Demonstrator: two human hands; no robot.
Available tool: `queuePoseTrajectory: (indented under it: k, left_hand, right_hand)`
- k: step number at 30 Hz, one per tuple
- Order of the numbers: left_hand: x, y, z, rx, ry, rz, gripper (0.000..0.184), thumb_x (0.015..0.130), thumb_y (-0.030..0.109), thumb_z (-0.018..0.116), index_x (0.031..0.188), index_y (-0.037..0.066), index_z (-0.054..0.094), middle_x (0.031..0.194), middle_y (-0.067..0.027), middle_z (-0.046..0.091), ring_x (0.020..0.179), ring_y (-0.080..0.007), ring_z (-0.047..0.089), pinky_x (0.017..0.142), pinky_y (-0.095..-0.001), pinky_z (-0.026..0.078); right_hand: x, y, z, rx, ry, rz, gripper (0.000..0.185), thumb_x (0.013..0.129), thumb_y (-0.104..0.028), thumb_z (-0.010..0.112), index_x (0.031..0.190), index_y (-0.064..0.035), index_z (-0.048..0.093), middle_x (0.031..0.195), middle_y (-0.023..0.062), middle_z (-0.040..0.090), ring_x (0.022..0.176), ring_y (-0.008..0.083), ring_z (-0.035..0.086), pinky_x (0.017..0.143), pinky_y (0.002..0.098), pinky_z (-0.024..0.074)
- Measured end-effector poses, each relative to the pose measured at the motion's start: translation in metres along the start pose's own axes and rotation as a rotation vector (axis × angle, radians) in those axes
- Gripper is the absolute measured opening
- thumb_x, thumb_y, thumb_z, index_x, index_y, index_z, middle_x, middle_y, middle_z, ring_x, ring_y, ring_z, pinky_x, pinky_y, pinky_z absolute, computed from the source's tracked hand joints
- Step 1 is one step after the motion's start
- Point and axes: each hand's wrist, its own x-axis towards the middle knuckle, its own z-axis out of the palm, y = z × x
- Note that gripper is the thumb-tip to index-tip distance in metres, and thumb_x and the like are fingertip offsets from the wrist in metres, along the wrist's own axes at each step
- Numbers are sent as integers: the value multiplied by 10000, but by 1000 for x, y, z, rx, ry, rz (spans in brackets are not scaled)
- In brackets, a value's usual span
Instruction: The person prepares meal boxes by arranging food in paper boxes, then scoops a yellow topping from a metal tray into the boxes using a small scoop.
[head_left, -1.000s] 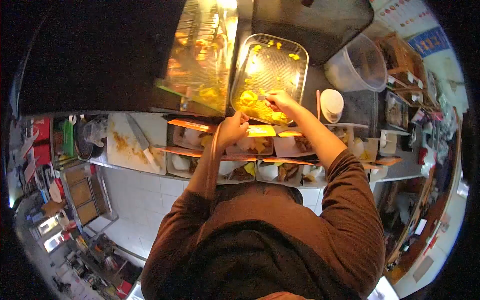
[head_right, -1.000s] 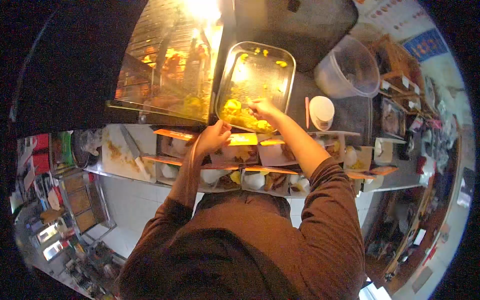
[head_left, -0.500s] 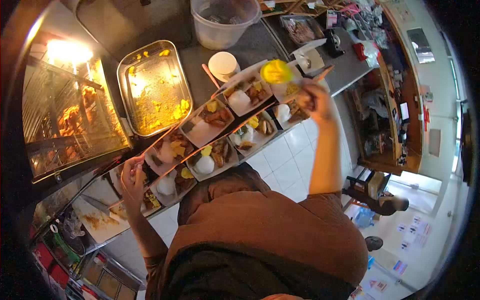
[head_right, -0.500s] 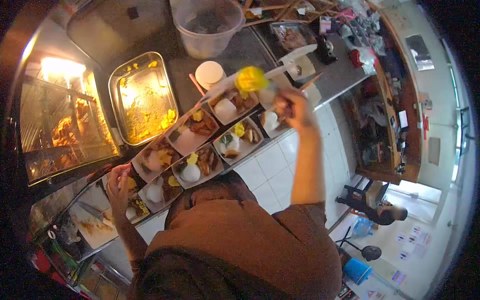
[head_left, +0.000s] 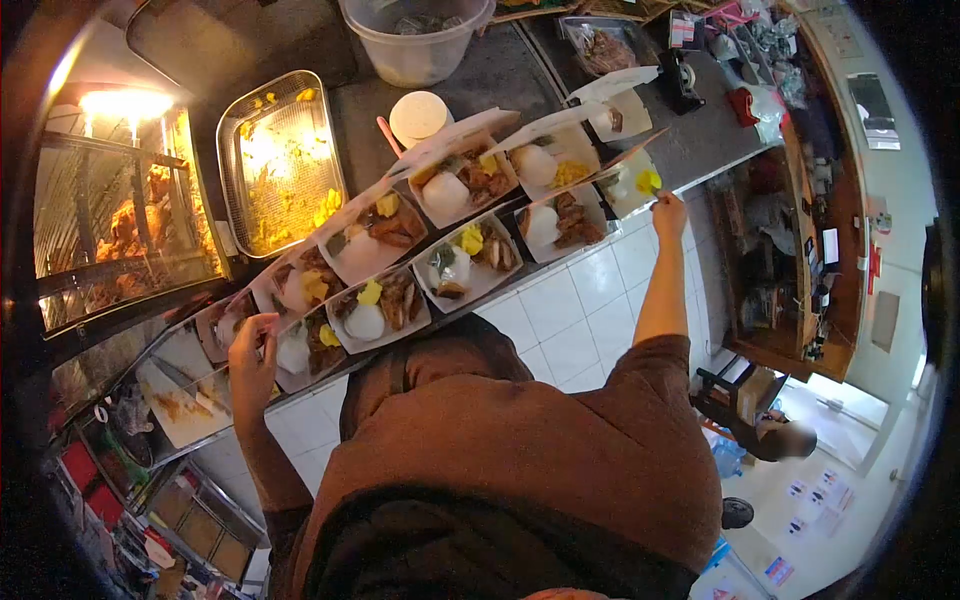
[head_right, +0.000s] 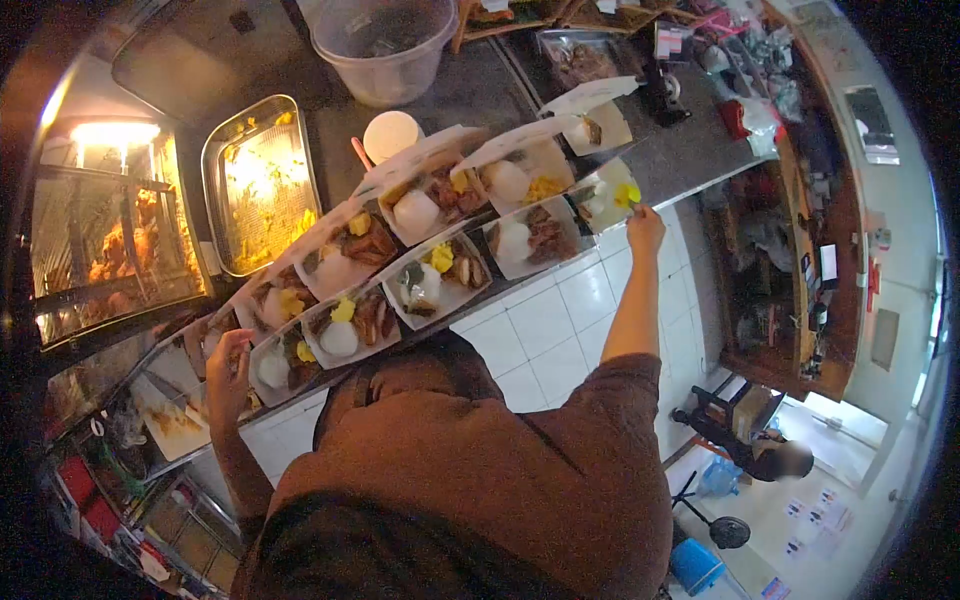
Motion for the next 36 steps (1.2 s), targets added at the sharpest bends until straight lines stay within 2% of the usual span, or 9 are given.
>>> queuePoseTrajectory:
  k: [2,4,8,13,20,22,24,26,36]
  left_hand:
    - [-6,6,4,-6,9,9,160,920,4,560,1072,23,604,942,-115,652,876,-164,636,789,-287,488]
    - [-12,10,7,30,9,-20,161,920,7,558,1074,19,602,953,-111,653,884,-170,637,800,-293,488]
    - [-15,13,15,65,16,-40,159,919,11,554,1071,8,602,978,-101,656,920,-184,639,833,-308,482]
    - [-10,30,28,40,17,-47,161,917,6,552,1071,5,600,994,-118,657,949,-201,635,862,-313,475]
    - [-7,32,40,82,88,-4,202,870,-24,575,1070,-2,594,1024,-137,651,988,-262,631,887,-337,467]
    - [-6,30,41,116,89,-10,212,861,-26,580,1070,3,597,1023,-140,651,990,-274,628,889,-342,466]
    - [-5,28,40,153,100,-17,223,851,-29,584,1071,8,600,1022,-143,650,991,-287,626,892,-348,465]
    - [-5,22,41,175,117,-9,241,840,-23,593,1078,17,604,1026,-140,649,990,-292,623,893,-356,466]
    - [-30,-7,34,254,213,-134,260,850,37,611,1110,45,616,1083,-123,644,1088,-300,567,978,-392,410]
  right_hand:
    - [-5,3,7,-114,69,-185,268,941,-231,529,862,-30,686,624,32,606,445,109,489,398,277,393]
    - [-11,-27,-7,171,-222,367,277,947,-214,505,847,-24,680,622,40,596,482,127,528,420,279,431]
    - [-12,-15,-17,782,-249,828,172,944,-180,527,920,-41,626,641,12,532,491,91,447,401,254,372]
    - [-19,-1,-33,1070,-272,915,138,957,-158,524,995,-48,599,659,-13,490,504,69,380,427,225,320]
    - [-76,-73,-85,913,-481,657,177,960,-179,573,1004,-27,651,663,-18,500,517,54,395,429,216,297]
    - [-99,-104,-82,508,-483,369,176,960,-172,568,993,-37,676,666,-14,522,526,69,418,456,233,349]
    - [-126,-103,-54,75,-176,-414,184,892,-82,575,1035,-60,687,717,55,614,613,218,558,609,325,501]
    - [-145,-116,-49,-357,-312,-641,291,858,-61,591,1139,-94,661,772,55,617,761,251,590,641,349,522]
    - [-165,-128,-44,-135,-87,-515,281,823,-4,644,1091,-76,686,833,80,647,792,253,607,688,382,517]
